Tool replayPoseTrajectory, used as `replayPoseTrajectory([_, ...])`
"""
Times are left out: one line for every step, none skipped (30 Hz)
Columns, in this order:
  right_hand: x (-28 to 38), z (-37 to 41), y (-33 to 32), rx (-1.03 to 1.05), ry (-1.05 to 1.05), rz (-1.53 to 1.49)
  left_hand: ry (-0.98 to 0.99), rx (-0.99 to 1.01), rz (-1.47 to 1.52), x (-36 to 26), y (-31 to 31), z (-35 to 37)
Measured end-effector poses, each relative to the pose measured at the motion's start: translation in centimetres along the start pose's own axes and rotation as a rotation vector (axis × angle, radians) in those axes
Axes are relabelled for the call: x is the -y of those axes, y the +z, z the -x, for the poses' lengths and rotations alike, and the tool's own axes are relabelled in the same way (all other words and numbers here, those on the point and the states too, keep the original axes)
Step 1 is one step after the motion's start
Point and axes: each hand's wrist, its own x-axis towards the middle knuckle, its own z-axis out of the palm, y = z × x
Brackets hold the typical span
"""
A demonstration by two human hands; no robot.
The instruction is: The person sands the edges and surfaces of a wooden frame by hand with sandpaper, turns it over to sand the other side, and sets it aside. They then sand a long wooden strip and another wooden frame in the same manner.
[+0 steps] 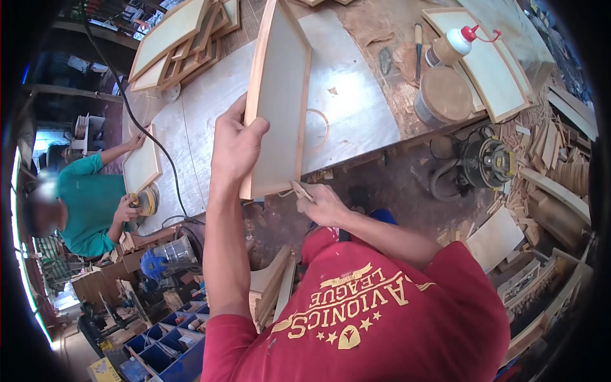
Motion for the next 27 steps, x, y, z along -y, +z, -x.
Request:
replayPoseTrajectory([2.3, 0.6, 0.0, 0.014, -0.030, -0.069, -0.025, 0.006, 0.024, -0.3, 0.1, 0.3])
replayPoseTrajectory([4.3, 1.6, -0.1, 0.036, -0.159, -0.022, -0.042, 0.006, 0.054, -0.6, 0.2, 0.3])
replayPoseTrajectory([6.9, 2.4, -0.1, -0.015, -0.332, -0.058, -0.060, 0.010, 0.063, -0.6, 0.2, 0.1])
replayPoseTrajectory([8.3, 3.2, 0.2, -0.064, -0.499, -0.101, -0.087, 0.016, 0.070, -0.6, 0.1, 0.3])
replayPoseTrajectory([8.0, 3.2, 0.3, -0.104, -0.524, -0.050, -0.102, 0.015, 0.078, -0.7, -0.1, 0.3])
replayPoseTrajectory([7.4, 2.6, 0.3, -0.144, -0.560, 0.004, -0.070, 0.011, 0.055, -0.4, -0.4, 0.1])
replayPoseTrajectory([6.4, 2.2, 0.7, -0.188, -0.592, 0.053, -0.042, 0.011, 0.030, 0.2, -0.6, 0.0])
replayPoseTrajectory([3.3, 1.4, 1.1, -0.190, -0.445, 0.201, -0.010, 0.005, 0.006, 0.5, -0.9, -0.2])
replayPoseTrajectory([2.7, 1.1, 0.4, -0.131, -0.328, 0.131, -0.003, -0.002, 0.000, 0.3, -0.9, -0.4])
replayPoseTrajectory([2.0, 1.0, 0.3, -0.071, -0.200, 0.056, -0.005, -0.003, -0.006, 0.1, -0.7, -0.3])
replayPoseTrajectory([1.4, 1.0, 0.6, -0.048, -0.202, 0.015, -0.013, 0.000, -0.012, 0.1, -0.5, -0.1])
replayPoseTrajectory([4.4, 1.4, 0.1, -0.028, -0.195, -0.031, -0.029, 0.006, -0.002, 0.2, -0.5, 0.2])
replayPoseTrajectory([6.5, 2.1, -0.1, -0.012, -0.183, -0.080, -0.048, 0.018, 0.008, 0.3, -0.4, 0.4])
replayPoseTrajectory([7.4, 2.3, 0.0, -0.003, -0.374, -0.059, -0.042, 0.018, 0.021, 0.1, -0.5, 0.0])
replayPoseTrajectory([8.2, 2.4, 0.2, -0.031, -0.451, -0.069, -0.031, 0.013, 0.032, -0.1, -0.5, -0.4])
replayPoseTrajectory([8.7, 2.6, 0.5, -0.052, -0.519, -0.085, -0.033, 0.008, 0.042, -0.1, -0.4, -0.3])
replayPoseTrajectory([7.9, 2.3, 0.7, -0.072, -0.520, -0.087, -0.038, 0.004, 0.052, -0.1, -0.4, -0.1])
replayPoseTrajectory([5.8, 1.7, 0.2, -0.027, -0.385, -0.107, -0.038, 0.002, 0.039, -0.1, -0.4, -0.1])
replayPoseTrajectory([4.9, 1.2, -0.5, 0.014, -0.249, -0.122, -0.033, -0.005, 0.030, -0.2, -0.4, 0.0])
replayPoseTrajectory([4.2, 1.4, -0.6, 0.033, -0.212, -0.124, -0.036, 0.001, 0.018, -0.2, -0.3, 0.0])
replayPoseTrajectory([5.4, 1.8, -0.7, 0.010, -0.304, -0.107, -0.013, -0.004, 0.046, -0.1, -0.1, -0.5])
replayPoseTrajectory([6.9, 2.5, -0.3, -0.015, -0.387, -0.095, 0.001, -0.001, 0.072, 0.1, 0.0, -0.6])
replayPoseTrajectory([8.3, 2.7, -0.2, -0.014, -0.506, -0.169, -0.003, 0.005, 0.099, 0.5, 0.1, -0.2])
replayPoseTrajectory([7.4, 2.7, 0.0, -0.003, -0.455, -0.188, -0.030, -0.001, 0.078, 0.5, 0.1, 0.1])
replayPoseTrajectory([5.6, 1.9, 0.4, 0.003, -0.418, -0.204, -0.043, -0.009, 0.053, 0.1, -0.3, 0.1])
replayPoseTrajectory([3.5, 0.9, 0.9, 0.015, -0.385, -0.214, -0.052, -0.024, 0.030, -0.2, -0.7, 0.1])
replayPoseTrajectory([-0.3, -0.2, 1.3, -0.052, -0.381, -0.136, -0.057, -0.044, 0.040, 0.1, -1.0, 0.0])
